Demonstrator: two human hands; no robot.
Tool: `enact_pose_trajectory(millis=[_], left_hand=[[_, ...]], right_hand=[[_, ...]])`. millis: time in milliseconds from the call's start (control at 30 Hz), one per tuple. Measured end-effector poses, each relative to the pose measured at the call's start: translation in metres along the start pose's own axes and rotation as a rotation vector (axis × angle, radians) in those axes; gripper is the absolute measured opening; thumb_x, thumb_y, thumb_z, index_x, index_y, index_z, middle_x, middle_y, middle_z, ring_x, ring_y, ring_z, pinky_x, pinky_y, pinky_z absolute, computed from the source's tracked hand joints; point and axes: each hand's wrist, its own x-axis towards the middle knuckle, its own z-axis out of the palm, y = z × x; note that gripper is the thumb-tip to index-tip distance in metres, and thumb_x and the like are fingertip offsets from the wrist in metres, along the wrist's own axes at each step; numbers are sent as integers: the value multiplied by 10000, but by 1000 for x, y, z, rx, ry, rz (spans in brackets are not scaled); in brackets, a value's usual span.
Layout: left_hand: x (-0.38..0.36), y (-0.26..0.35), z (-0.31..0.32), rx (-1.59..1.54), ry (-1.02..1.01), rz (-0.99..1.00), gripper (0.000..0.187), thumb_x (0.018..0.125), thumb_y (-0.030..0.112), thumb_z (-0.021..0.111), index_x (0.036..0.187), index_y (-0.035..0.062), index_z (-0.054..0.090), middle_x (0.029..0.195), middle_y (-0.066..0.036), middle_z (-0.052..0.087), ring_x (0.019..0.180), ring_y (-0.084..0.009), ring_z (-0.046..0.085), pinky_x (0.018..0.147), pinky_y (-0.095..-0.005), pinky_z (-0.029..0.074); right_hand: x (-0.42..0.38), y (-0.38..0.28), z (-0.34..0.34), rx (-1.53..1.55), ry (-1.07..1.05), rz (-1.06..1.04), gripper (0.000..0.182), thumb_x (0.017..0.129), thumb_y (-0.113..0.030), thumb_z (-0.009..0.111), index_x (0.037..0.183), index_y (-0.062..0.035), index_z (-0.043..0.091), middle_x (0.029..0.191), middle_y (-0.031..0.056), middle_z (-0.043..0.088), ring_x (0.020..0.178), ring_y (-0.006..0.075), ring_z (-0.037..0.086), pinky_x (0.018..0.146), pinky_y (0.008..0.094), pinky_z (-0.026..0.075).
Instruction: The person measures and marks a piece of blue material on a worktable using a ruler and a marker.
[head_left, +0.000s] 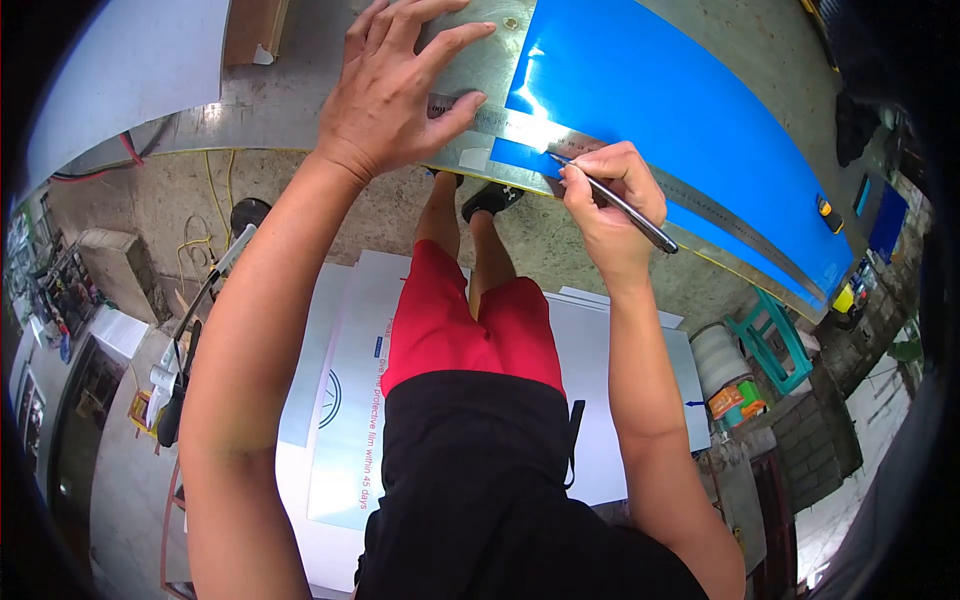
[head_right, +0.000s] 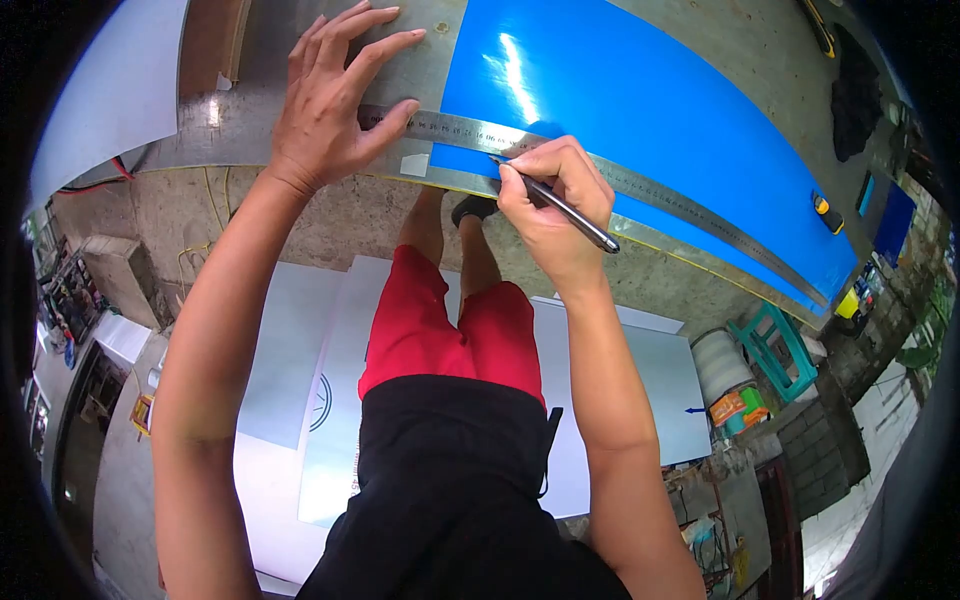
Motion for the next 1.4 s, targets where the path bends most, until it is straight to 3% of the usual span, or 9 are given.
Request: enact_pose_trajectory(millis=[333,867,1400], left_hand=[[1,3,-3,-19,11,13,741,780,477,815,1421,196,573,1470,-126,478,1464,-332,391,1259,-551,234],[1,2,-1,-12,23,30,745,751,462,838,1400,195,590,1454,-128,475,1454,-352,388,1251,-552,250],[0,2,-1,-4,13,14,742,750,469,839,1397,202,593,1467,-120,480,1472,-339,386,1258,-552,242]], right_hand=[[1,0,0,-23,-9,-14,162,818,79,788,875,10,653,870,93,672,766,152,677,656,276,561],[-1,-13,-6,-43,63,10,170,813,105,785,880,14,657,876,93,670,765,140,660,652,277,556],[3,0,2,-105,0,-68,182,792,91,800,858,0,657,842,75,648,746,132,655,631,260,524]])
